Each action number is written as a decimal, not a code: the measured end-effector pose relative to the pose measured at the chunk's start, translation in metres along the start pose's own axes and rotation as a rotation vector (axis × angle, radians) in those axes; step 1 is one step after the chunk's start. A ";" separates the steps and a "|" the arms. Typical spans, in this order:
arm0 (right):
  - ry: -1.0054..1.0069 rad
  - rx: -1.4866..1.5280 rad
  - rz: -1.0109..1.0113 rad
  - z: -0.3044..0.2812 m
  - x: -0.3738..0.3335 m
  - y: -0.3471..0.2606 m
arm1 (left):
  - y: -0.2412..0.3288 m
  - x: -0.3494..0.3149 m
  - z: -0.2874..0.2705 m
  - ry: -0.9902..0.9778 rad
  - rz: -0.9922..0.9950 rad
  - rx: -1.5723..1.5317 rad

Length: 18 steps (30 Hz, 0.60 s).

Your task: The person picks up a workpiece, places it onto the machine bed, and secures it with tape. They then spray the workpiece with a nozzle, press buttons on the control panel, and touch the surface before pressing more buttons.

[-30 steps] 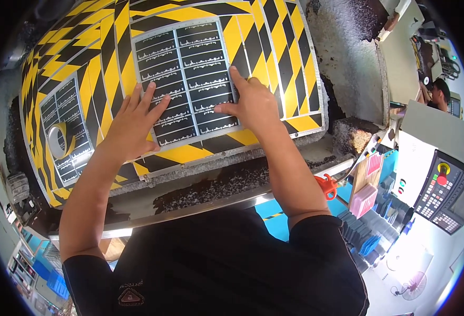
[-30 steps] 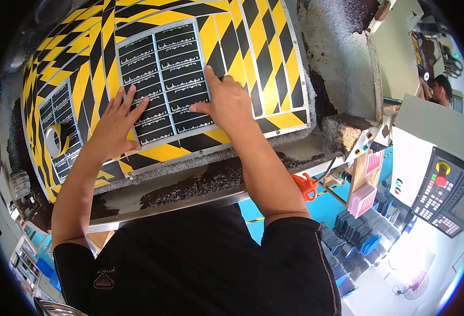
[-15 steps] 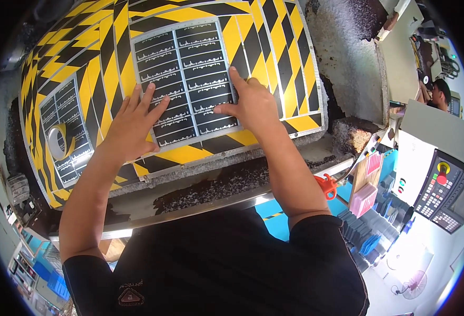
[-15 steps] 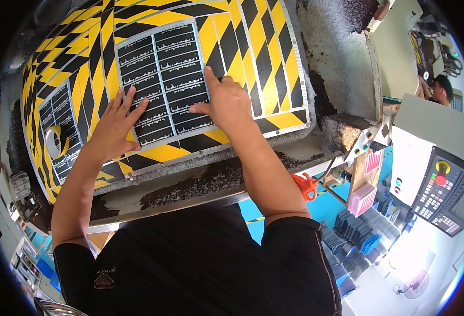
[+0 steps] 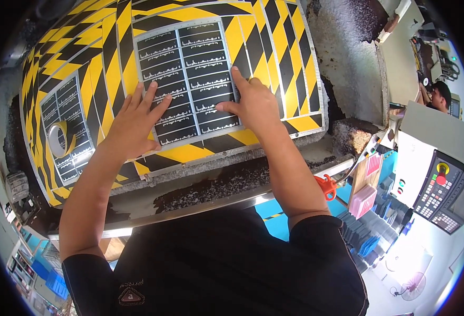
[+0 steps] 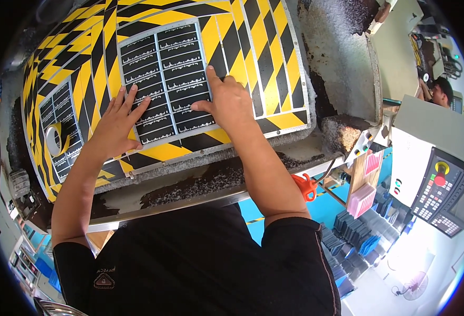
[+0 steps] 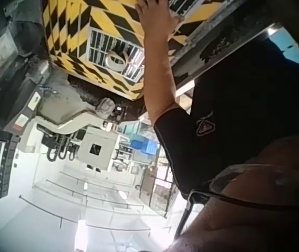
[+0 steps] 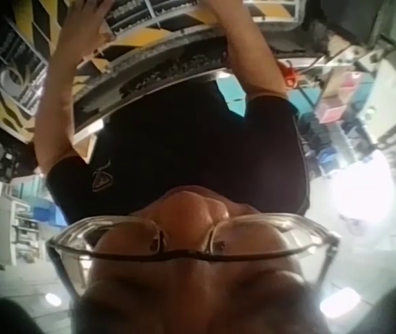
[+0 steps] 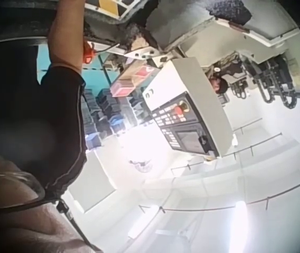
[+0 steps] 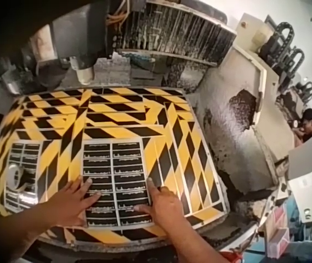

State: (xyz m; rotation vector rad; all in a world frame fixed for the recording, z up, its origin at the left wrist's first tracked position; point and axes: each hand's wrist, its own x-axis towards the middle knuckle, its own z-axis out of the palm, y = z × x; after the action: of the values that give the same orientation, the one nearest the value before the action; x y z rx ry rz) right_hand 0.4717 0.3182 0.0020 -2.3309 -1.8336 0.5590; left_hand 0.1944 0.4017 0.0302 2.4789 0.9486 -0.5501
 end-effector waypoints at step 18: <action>-0.035 0.004 0.015 -0.005 -0.001 -0.002 | -0.001 0.000 0.001 0.001 0.015 0.020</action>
State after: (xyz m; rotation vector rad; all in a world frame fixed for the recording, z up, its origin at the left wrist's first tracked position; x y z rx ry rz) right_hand 0.4715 0.3187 0.0072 -2.3485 -1.8298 0.6079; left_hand 0.1936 0.4020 0.0290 2.5022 0.9287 -0.5563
